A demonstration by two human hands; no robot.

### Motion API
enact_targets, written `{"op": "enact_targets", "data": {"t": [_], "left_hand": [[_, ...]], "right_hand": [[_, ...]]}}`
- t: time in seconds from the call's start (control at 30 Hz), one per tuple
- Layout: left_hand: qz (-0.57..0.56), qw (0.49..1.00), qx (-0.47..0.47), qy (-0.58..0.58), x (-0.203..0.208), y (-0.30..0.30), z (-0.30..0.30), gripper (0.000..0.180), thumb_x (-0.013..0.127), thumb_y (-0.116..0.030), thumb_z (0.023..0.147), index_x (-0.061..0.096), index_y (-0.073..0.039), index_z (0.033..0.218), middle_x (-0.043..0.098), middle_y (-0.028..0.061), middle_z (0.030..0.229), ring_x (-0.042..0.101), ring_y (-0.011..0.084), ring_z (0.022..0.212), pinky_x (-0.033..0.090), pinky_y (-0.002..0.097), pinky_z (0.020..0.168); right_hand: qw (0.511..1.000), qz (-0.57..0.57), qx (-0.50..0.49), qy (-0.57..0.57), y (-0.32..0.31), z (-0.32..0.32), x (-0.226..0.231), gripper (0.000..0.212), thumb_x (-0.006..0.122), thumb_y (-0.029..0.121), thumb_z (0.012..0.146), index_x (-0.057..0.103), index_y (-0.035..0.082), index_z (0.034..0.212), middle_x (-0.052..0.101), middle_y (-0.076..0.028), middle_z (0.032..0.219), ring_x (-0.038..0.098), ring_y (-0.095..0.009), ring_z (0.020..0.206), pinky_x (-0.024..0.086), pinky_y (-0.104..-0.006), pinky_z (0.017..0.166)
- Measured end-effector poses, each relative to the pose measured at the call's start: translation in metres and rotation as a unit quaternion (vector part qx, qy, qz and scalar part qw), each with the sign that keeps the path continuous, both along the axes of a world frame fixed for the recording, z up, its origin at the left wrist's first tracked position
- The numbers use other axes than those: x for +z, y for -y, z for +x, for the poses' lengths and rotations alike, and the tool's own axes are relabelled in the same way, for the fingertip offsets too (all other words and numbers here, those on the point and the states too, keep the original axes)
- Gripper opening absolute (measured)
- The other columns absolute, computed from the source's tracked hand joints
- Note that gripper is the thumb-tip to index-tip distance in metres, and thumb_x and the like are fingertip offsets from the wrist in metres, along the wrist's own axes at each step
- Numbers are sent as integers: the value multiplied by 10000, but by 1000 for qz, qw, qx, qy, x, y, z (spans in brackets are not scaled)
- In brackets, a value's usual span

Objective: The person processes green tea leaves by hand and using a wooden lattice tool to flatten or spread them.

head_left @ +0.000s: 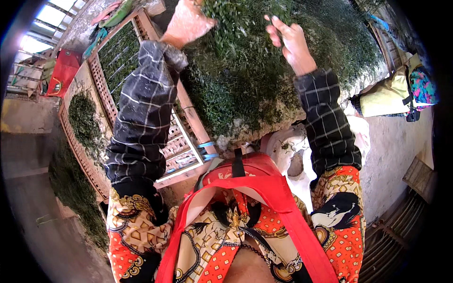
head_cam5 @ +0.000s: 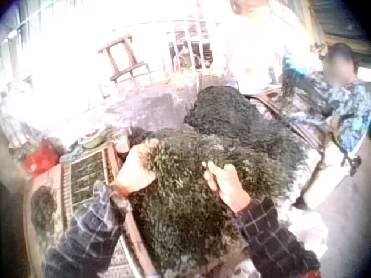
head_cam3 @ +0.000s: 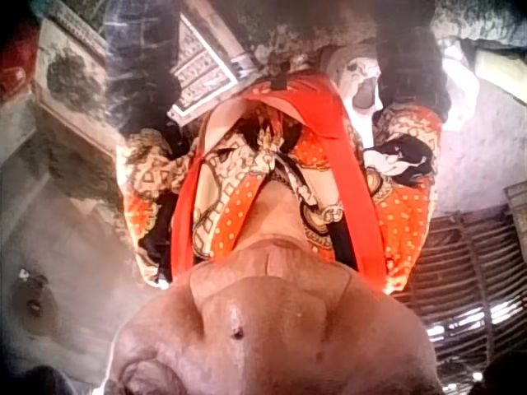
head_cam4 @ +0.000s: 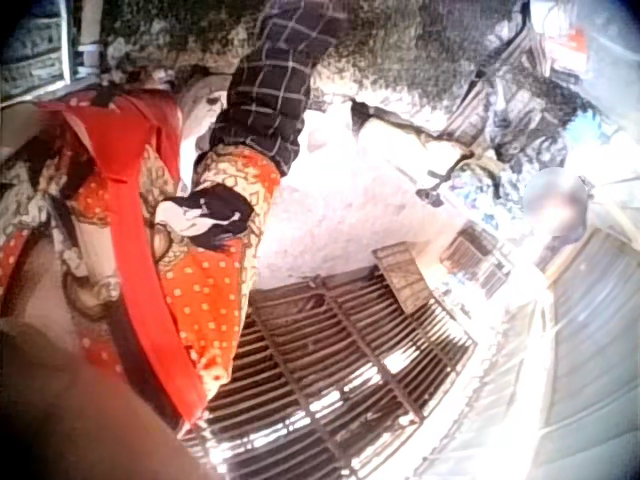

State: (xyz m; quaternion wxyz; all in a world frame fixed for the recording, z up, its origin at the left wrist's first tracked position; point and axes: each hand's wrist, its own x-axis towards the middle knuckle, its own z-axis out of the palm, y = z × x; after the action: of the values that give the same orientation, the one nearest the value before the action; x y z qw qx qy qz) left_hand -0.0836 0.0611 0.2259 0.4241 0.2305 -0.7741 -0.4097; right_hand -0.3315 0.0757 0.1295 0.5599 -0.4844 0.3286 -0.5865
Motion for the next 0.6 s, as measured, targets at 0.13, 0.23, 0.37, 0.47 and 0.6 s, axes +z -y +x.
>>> {"op": "enact_targets", "data": {"t": [0.13, 0.23, 0.37, 0.47, 0.6], "left_hand": [[-102, 994, 3, 41, 49, -24, -5, 368, 596, 97, 716, 580, -1, 1070, 639, 58, 995, 604, 165, 935, 498, 307, 844], [-198, 968, 86, 130, 66, -30, 2, 294, 590, 47, 743, 588, 24, 1035, 651, 87, 971, 615, 169, 877, 502, 288, 818], [-42, 997, -61, -21, 22, 28, -3, 271, 583, 60, 748, 598, 28, 1017, 661, 82, 946, 625, 170, 877, 507, 293, 806], [-285, 895, 276, 205, -4, 3, 9, 332, 663, -97, 745, 608, -25, 1064, 664, 126, 935, 637, 266, 871, 504, 352, 806], [-223, 919, 170, 279, -71, 33, 39, 580, 770, -139, 749, 530, -75, 1273, 599, 201, 1191, 622, 281, 1052, 487, 377, 928]], "right_hand": [[991, -125, -7, 38, 5, 32, 37, 454, 595, 388, 936, 591, 24, 1207, 708, -39, 897, 616, -107, 738, 478, -243, 626], [986, 75, 60, 134, -31, 76, 72, 526, 511, 368, 932, 440, -10, 1291, 581, -75, 990, 562, -169, 785, 481, -293, 672], [988, 148, 33, 15, -39, 73, 10, 722, 646, 565, 823, 420, 63, 1289, 543, -74, 1215, 499, -186, 949, 421, -449, 833], [984, 147, 94, 19, -72, 98, 29, 451, 695, 399, 859, 557, 4, 1029, 656, -63, 916, 623, -142, 679, 482, -370, 703], [969, 204, 138, -32, -46, 99, -29, 232, 690, 246, 876, 562, 54, 865, 590, -19, 727, 521, -111, 527, 368, -241, 408]]}}
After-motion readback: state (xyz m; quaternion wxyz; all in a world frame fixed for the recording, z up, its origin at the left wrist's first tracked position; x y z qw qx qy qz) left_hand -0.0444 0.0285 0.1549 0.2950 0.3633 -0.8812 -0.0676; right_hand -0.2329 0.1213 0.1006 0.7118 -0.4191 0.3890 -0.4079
